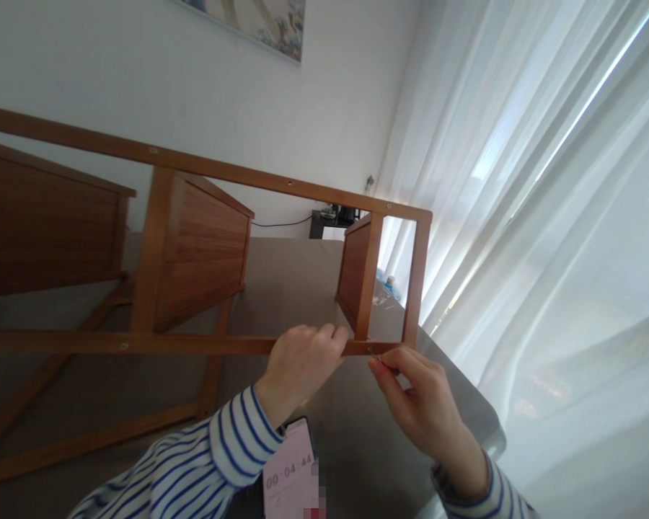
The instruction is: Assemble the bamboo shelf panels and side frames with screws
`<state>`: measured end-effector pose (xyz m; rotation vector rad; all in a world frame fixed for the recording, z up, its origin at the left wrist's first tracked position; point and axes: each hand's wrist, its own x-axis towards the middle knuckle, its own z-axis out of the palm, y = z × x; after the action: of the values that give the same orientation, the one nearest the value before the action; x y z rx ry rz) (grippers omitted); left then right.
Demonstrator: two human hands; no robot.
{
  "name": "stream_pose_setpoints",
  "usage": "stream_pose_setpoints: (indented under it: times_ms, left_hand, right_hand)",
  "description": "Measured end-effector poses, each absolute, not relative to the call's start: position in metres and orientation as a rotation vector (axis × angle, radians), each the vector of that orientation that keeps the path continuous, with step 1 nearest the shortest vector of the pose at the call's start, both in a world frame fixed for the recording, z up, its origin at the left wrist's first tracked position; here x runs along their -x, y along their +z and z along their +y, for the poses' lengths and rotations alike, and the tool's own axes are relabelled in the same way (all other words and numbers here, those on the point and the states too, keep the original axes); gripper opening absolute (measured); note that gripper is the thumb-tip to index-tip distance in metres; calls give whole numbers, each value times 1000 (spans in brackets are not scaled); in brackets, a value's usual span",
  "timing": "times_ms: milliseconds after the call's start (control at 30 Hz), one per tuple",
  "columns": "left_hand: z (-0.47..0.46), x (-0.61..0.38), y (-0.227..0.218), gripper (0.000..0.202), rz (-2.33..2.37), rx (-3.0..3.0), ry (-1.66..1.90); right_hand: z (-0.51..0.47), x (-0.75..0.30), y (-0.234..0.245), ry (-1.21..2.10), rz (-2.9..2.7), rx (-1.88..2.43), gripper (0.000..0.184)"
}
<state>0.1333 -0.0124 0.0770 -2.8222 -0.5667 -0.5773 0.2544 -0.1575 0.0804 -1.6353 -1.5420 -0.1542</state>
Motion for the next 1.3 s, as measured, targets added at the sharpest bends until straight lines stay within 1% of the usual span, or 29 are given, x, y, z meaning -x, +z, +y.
stream_pose_setpoints:
  times_ms: [133, 233, 300, 367, 500, 633, 700, 767, 867, 933, 1000, 1167, 1300]
  left_hand:
    - [-13, -133, 79, 11, -568, 2825, -560]
    - [-14, -133, 80, 11, -590, 2836, -541]
    - [-14, -133, 80, 12, -598, 2845, -533]
    - [-13, -133, 80, 13, -597, 2847, -533]
    - [-13, -134, 78, 14, -576, 2838, -553]
    - [-13, -133, 78, 14, -574, 2835, -563]
    - [-13, -133, 79, 15, -587, 2843, -556]
    - [-14, -133, 80, 15, -593, 2848, -561]
    - [-14, -133, 80, 14, -587, 2847, -570]
    - [-14, -133, 80, 12, -581, 2839, -574]
    - [-14, -133, 80, 11, -575, 2832, -581]
    - [-14, -134, 79, 10, -574, 2827, -577]
    - [-14, -134, 79, 13, -568, 2834, -579]
  right_hand:
    - [-156, -246, 66, 20, -1252, 1643, 23]
    - [-155, -242, 57, 164, -1067, 1570, 18]
    - [-156, -241, 55, 147, -1060, 1559, 23]
    - [-157, -242, 57, -8, -1192, 1602, 23]
    - [-162, -250, 68, -485, -1611, 1672, 13]
    - [-168, -255, 84, -947, -1788, 1773, 12]
    - [-170, -255, 92, -1078, -1907, 1780, 9]
    - [-170, -252, 97, -1107, -2021, 1781, 10]
    - [-169, -247, 97, -1069, -2057, 1823, 15]
    - [-166, -242, 90, -986, -1963, 1860, 19]
    - [-163, -237, 80, -826, -1795, 1886, 22]
    - [-155, -227, 62, -350, -1405, 1861, 19]
    - [-160, -230, 67, -40, -1389, 1820, 21]
